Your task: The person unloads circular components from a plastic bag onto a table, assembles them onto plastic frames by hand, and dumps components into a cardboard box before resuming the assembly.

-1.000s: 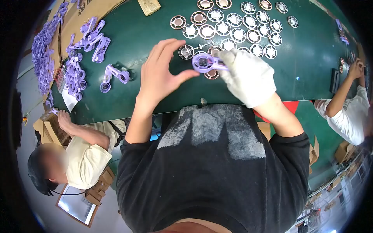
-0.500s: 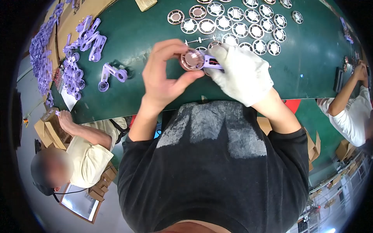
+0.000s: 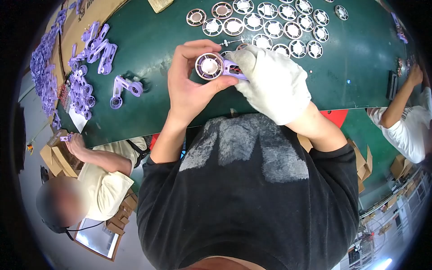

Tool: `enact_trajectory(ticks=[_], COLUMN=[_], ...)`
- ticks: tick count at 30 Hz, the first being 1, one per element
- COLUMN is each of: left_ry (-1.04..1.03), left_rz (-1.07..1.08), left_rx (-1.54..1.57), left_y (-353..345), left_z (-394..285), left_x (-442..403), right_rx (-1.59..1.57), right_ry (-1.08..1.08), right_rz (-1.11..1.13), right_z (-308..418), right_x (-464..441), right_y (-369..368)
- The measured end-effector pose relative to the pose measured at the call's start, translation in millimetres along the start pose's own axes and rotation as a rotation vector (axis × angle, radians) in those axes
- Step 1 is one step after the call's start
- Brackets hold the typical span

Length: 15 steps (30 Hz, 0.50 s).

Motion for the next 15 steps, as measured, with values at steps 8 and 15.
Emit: enact_trajectory(ticks=[8, 15], left_ry=[0.043, -0.360], left_rz=[0.091, 0.205], left_rx=[0.011, -0.119], left_y=[-1, -13], left_z=[0, -33], left_x=[5, 0], right_rx=[-0.349, -0.520], right_ry=[-0.200, -0.471], right_rz=[0.305, 0.833], right_z=[-16, -15], right_x=[12, 4], right_y=[-20, -42])
Point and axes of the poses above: each hand's wrist, its own x-axis away from the middle knuckle, its own y-axis out of the back of the hand, z = x × y, the point moved 9 cm from there along -x, towards the middle knuckle, and after that the axes turned 12 degrees about -y, right-handed, at the moved point
